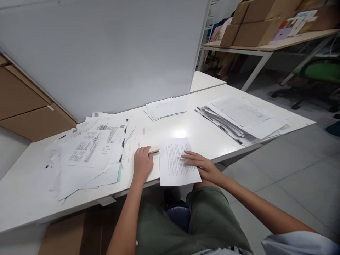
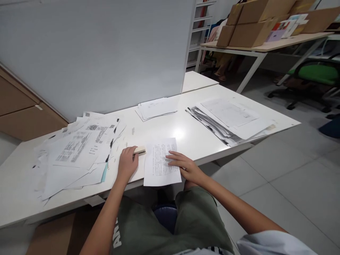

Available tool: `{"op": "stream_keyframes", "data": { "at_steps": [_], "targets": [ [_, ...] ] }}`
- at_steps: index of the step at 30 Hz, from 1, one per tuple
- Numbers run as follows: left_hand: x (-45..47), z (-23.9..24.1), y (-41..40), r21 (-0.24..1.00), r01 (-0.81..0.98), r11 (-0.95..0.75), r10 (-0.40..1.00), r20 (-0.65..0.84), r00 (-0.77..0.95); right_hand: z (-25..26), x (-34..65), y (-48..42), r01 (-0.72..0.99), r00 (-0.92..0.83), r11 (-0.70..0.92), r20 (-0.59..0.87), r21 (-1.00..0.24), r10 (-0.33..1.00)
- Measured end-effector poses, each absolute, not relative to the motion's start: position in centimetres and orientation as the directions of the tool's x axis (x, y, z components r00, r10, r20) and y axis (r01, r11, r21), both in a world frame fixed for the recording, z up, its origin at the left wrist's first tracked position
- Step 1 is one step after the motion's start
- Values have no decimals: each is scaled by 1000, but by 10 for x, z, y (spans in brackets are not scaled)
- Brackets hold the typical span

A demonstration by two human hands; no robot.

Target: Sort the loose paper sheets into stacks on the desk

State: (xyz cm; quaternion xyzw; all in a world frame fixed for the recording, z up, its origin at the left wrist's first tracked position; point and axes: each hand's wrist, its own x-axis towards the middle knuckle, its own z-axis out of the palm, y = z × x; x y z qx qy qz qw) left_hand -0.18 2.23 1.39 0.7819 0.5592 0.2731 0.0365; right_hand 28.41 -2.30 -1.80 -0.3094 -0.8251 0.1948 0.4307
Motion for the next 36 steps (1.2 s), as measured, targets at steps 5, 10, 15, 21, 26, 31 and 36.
{"op": "stream_keyframes", "data": {
  "at_steps": [5, 10, 15, 21, 26, 31, 36],
  "targets": [
    [-3, 14, 23, 358, 856, -373, 891, 396, 223, -3, 282, -19, 267, -312, 704, 632, -658, 709],
    [-3, 14, 23, 351, 862, -367, 892, 396, 218, -8, 275, -33, 203, -205, 691, 660, -694, 723],
    [-2, 16, 22, 350, 865, -360, 894, 394, 213, -25, 270, -46, 170, -127, 665, 653, -727, 747],
    [-2, 18, 21, 355, 863, -360, 894, 395, 211, -30, 257, -51, 178, -239, 693, 653, -698, 719],
    [-5, 15, 23, 357, 858, -369, 888, 407, 212, -29, 259, -52, 179, -255, 712, 667, -679, 700],
    [-3, 12, 23, 327, 858, -395, 870, 432, 236, -31, 262, -53, 165, -308, 731, 669, -662, 676],
    [3, 10, 19, 297, 869, -395, 863, 444, 241, -31, 261, -54, 204, -296, 732, 671, -651, 680]
  ]
}}
